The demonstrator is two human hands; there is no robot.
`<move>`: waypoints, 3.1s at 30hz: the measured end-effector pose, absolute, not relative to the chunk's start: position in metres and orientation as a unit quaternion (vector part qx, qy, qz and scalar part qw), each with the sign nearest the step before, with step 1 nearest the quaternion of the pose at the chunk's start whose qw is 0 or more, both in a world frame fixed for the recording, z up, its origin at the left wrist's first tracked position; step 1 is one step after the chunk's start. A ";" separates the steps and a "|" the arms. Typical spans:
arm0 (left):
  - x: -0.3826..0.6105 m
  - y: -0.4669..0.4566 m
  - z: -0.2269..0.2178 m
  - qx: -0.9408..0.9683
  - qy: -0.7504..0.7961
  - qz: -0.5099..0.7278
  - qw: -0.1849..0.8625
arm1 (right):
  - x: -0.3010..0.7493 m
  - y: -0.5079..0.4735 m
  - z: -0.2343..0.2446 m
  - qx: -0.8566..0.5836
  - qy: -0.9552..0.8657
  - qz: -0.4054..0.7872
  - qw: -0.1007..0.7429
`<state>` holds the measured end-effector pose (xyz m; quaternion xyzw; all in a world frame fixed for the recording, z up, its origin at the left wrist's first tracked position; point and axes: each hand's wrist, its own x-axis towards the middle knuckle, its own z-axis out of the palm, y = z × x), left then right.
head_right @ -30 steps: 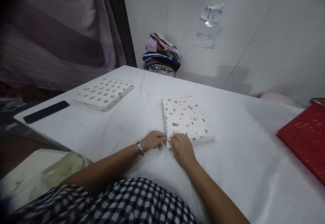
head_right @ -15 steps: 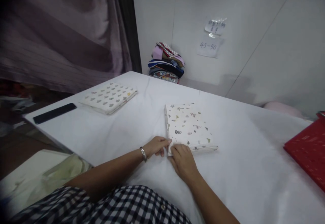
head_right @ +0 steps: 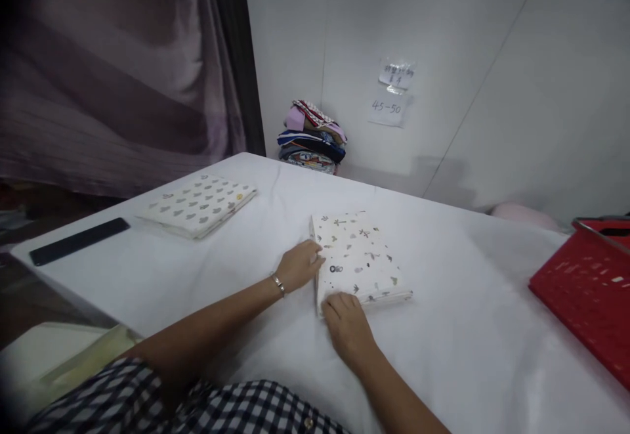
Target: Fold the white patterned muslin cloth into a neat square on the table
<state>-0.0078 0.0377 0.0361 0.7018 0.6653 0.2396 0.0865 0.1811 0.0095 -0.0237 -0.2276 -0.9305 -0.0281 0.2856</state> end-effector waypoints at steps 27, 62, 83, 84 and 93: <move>-0.050 0.162 0.019 0.675 0.720 0.129 0.095 | 0.173 0.001 -0.022 -0.262 -0.924 -0.015 0.278; -0.022 0.091 0.003 0.857 0.456 0.216 0.102 | 0.251 0.046 -0.004 -0.492 -0.841 -0.024 0.225; -0.023 0.089 -0.004 0.876 0.398 0.264 0.059 | 0.258 0.038 -0.018 -0.453 -0.846 -0.059 0.275; -0.024 0.089 -0.004 0.877 0.394 0.267 0.064 | 0.259 0.038 -0.018 -0.450 -0.850 -0.053 0.270; -0.023 0.091 -0.008 0.871 0.395 0.283 0.076 | 0.260 0.041 -0.021 -0.451 -0.848 -0.046 0.274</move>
